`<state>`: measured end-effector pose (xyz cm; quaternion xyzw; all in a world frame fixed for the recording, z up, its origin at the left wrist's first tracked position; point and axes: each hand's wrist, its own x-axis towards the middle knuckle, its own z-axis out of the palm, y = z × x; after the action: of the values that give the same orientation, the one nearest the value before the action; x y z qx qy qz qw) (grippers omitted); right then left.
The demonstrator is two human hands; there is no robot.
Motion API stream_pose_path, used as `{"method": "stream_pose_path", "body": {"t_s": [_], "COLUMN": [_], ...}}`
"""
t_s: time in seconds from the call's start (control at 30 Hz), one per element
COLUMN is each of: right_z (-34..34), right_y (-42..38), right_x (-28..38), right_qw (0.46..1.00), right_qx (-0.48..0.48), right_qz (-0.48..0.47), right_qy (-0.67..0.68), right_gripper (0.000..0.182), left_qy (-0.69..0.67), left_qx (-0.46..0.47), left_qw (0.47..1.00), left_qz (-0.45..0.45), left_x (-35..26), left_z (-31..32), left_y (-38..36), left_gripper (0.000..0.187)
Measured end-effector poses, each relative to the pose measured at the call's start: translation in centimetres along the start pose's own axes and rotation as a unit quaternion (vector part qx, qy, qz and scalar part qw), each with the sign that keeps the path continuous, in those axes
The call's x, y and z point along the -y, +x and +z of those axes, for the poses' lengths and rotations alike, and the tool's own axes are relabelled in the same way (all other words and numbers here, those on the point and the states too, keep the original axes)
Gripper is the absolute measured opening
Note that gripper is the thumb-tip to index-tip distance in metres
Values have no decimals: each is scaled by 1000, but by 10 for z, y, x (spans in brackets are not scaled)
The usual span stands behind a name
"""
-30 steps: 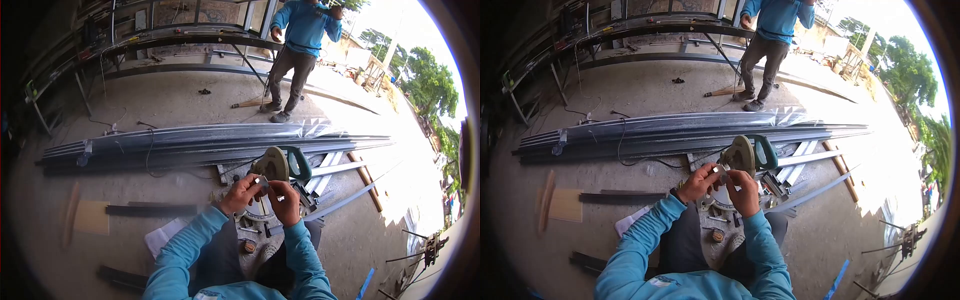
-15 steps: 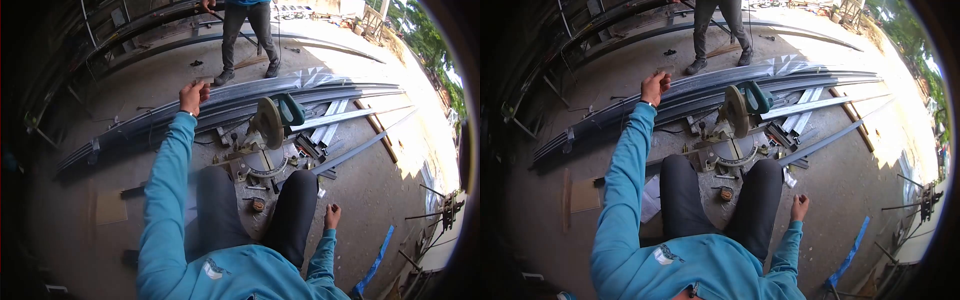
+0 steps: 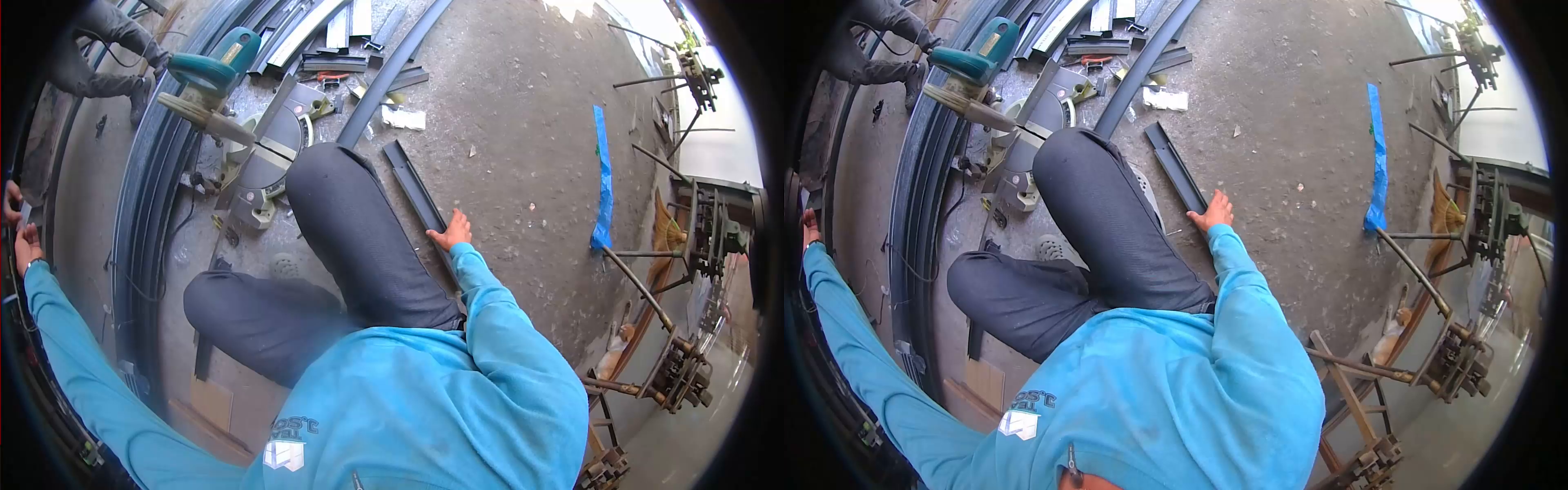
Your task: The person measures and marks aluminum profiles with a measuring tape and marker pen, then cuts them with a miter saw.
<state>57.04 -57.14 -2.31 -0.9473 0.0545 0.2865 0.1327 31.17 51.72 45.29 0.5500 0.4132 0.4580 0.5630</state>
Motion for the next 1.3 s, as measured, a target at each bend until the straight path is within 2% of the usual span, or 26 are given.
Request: {"method": "stream_pose_path", "body": {"t_s": [0.1,0.2,0.33,0.4,0.5,0.6,0.63,0.7,0.77,0.87,0.93,0.97,1.03,1.1,1.2,1.27,1.3], "right_z": [9,19,37,42,41,-22,-35,-86,-124,-194,-240,-260,-285,-294,-278,-258,-258], "right_y": [6,13,17,23,35,18,19,-11,-19,-64,-101,-114,-148,-219,-274,-296,-308], "right_x": [11,18,7,-6,-42,-38,-40,-15,-4,63,122,150,213,287,358,387,392], "right_qw": [996,991,996,1000,986,935,897,860,838,823,795,796,760,715,634,589,561], "right_qx": [53,86,40,20,-5,112,181,201,224,167,143,108,33,-28,-47,-80,-101], "right_qz": [0,23,9,-5,-136,-99,-71,-70,-144,-281,-391,-436,-560,-650,-752,-785,-814], "right_qy": [-65,-96,-83,-20,94,320,396,463,476,465,441,406,328,255,175,177,115], "right_gripper": [112,106,84,80,74,70,62,59,59,63,63,66,71,68,75,82,94], "left_qy": [-2,57,178,234,285,347,324,257,191,84,141,140,58,-57,-183,-260,-297], "left_qx": [24,47,46,40,65,141,179,249,305,391,432,445,450,405,269,207,182], "left_qw": [999,992,973,957,935,900,906,920,925,914,883,870,867,870,896,906,900], "left_qz": [25,102,141,166,201,224,204,160,121,72,121,161,205,275,303,261,263], "left_x": [-4,-26,-13,-4,8,45,60,86,104,116,101,98,100,88,39,24,25], "left_z": [-3,0,27,59,138,171,172,178,189,207,227,238,268,296,286,254,237], "left_y": [10,21,-1,-74,-236,-383,-417,-477,-528,-579,-606,-615,-635,-647,-637,-627,-615], "left_gripper": [24,25,31,34,39,38,35,31,27,28,45,66,108,121,84,60,48]}}
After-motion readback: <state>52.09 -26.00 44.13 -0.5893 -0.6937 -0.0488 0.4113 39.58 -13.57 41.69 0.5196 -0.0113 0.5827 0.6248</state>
